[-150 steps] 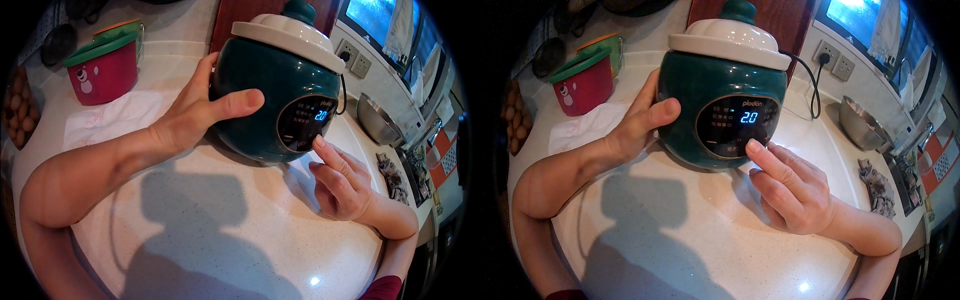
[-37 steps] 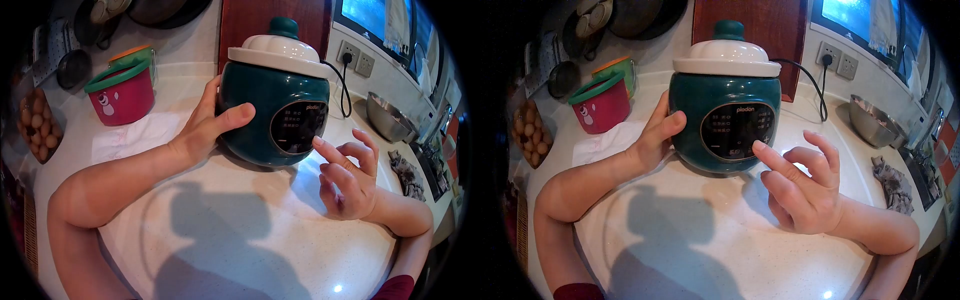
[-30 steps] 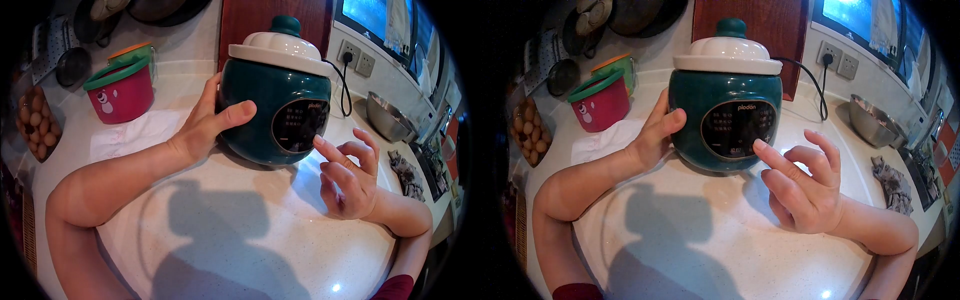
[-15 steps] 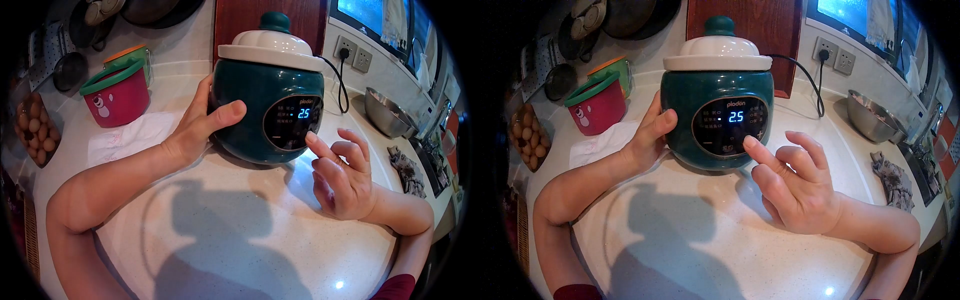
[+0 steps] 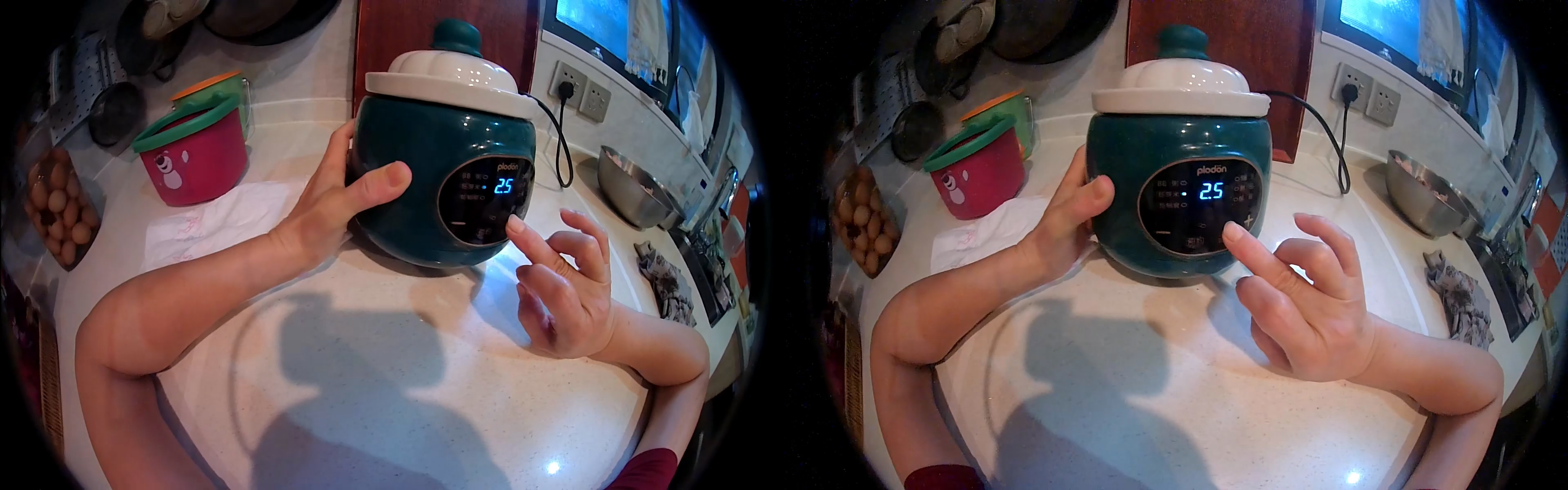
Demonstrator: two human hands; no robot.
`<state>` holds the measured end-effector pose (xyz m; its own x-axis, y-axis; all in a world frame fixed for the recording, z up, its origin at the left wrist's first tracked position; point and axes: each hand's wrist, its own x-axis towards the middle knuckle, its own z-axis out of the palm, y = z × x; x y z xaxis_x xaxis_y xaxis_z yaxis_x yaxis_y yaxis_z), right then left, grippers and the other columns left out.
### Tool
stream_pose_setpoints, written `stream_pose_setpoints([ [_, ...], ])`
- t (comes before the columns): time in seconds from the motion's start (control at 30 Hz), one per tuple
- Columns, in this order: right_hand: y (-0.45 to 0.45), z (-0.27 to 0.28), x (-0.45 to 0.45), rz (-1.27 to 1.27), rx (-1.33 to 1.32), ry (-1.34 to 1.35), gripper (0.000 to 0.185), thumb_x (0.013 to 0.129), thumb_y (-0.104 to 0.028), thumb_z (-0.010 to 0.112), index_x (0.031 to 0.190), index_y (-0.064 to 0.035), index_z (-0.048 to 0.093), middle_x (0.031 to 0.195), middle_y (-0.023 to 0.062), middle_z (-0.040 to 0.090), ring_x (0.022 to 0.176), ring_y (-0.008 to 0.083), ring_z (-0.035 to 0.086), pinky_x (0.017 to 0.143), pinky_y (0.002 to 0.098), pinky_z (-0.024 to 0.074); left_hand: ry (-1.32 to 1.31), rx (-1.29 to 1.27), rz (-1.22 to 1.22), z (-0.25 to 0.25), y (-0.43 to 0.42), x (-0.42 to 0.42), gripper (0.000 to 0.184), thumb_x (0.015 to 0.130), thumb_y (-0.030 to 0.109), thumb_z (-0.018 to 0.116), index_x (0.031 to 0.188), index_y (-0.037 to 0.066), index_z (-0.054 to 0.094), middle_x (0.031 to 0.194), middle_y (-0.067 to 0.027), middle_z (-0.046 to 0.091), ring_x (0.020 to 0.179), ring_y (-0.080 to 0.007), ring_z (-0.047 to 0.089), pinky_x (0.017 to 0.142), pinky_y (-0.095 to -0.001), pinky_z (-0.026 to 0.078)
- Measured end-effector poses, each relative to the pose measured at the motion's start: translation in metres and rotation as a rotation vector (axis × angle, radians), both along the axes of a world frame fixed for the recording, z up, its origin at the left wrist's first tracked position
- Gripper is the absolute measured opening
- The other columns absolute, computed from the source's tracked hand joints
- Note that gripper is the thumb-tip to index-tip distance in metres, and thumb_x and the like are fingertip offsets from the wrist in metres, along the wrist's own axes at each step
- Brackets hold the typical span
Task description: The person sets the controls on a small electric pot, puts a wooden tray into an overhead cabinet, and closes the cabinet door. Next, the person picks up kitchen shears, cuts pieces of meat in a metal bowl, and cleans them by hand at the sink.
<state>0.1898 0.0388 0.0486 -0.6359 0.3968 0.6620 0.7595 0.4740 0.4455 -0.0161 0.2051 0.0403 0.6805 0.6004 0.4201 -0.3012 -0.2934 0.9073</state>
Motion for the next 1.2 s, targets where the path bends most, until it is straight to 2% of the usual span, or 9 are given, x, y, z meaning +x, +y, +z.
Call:
stream_pose_setpoints([
  [0.33,0.002,0.0,0.001,0.033,0.034,-0.012,0.021,0.065,0.003,0.06,0.083,-0.0033,0.051,0.114,0.024,0.06,0.075,0.0268,0.055,0.086,0.0471,0.0417,-0.01,-0.02,0.007,-0.002,0.001,-0.003,0.107,0.069,0.057,0.071,0.141,0.007,0.009,0.131,-0.0211,0.032,0.126,-0.0326,0.037,0.103,-0.0406,0.038],
  [0.47,0.001,0.0,0.002,0.022,0.008,-0.002,0.019,0.068,-0.001,0.063,0.083,-0.0044,0.052,0.118,0.0195,0.06,0.076,0.0241,0.055,0.087,0.0453,0.0414,-0.017,-0.066,-0.03,-0.001,0.002,-0.005,0.101,0.071,0.055,0.07,0.141,0.01,0.013,0.134,-0.0183,0.033,0.127,-0.0304,0.037,0.104,-0.0405,0.037],
  [0.57,-0.001,0.001,0.001,-0.008,-0.012,-0.022,0.016,0.071,-0.007,0.064,0.083,-0.0058,0.053,0.121,0.0153,0.058,0.078,0.0221,0.054,0.087,0.044,0.041,-0.062,-0.11,-0.106,-0.003,0.008,-0.009,0.094,0.073,0.053,0.068,0.142,0.013,0.018,0.139,-0.013,0.035,0.128,-0.025,0.038,0.105,-0.0385,0.036],
  [0.63,0.001,-0.003,0.0,-0.01,-0.03,-0.019,0.014,0.074,-0.013,0.064,0.084,-0.0079,0.055,0.125,0.0106,0.056,0.08,0.0204,0.052,0.088,0.0433,0.041,-0.024,-0.122,-0.148,-0.005,0.016,-0.012,0.095,0.073,0.054,0.068,0.142,0.013,0.017,0.139,-0.0123,0.036,0.127,-0.0241,0.039,0.104,-0.038,0.036],
  [0.67,0.001,-0.004,-0.001,-0.015,-0.023,0.004,0.014,0.074,-0.013,0.064,0.084,-0.0079,0.055,0.125,0.0106,0.056,0.08,0.0204,0.052,0.088,0.0433,0.041,-0.008,-0.148,-0.182,-0.007,0.02,-0.012,0.096,0.073,0.055,0.067,0.142,0.013,0.017,0.139,-0.0116,0.036,0.126,-0.0232,0.041,0.104,-0.0374,0.037],
  [0.73,0.002,-0.006,0.0,0.029,-0.047,-0.008,0.019,0.068,-0.004,0.065,0.083,-0.0054,0.054,0.121,0.013,0.059,0.076,0.0227,0.054,0.087,0.046,0.0413,0.01,-0.091,-0.178,-0.004,0.016,-0.01,0.098,0.071,0.058,0.067,0.143,0.012,0.017,0.138,-0.0109,0.037,0.126,-0.0224,0.041,0.103,-0.0371,0.038],
  [0.93,0.001,-0.011,0.0,0.118,0.032,0.016,0.021,0.069,-0.009,0.068,0.086,-0.009,0.055,0.121,0.0074,0.059,0.069,0.0224,0.053,0.079,0.0464,0.0459,0.028,-0.096,-0.261,-0.003,0.015,-0.011,0.103,0.068,0.058,0.07,0.143,0.008,0.019,0.138,-0.0105,0.039,0.125,-0.0223,0.042,0.102,-0.0362,0.038],
  [1.2,0.0,-0.009,-0.002,0.142,0.045,-0.02,0.023,0.07,-0.01,0.068,0.087,-0.0089,0.052,0.121,0.0066,0.059,0.071,0.026,0.054,0.078,0.0465,0.0467,0.027,-0.069,-0.252,-0.005,0.017,-0.013,0.105,0.069,0.059,0.068,0.143,0.007,0.017,0.139,-0.0112,0.037,0.127,-0.0217,0.04,0.105,-0.0353,0.034],
])
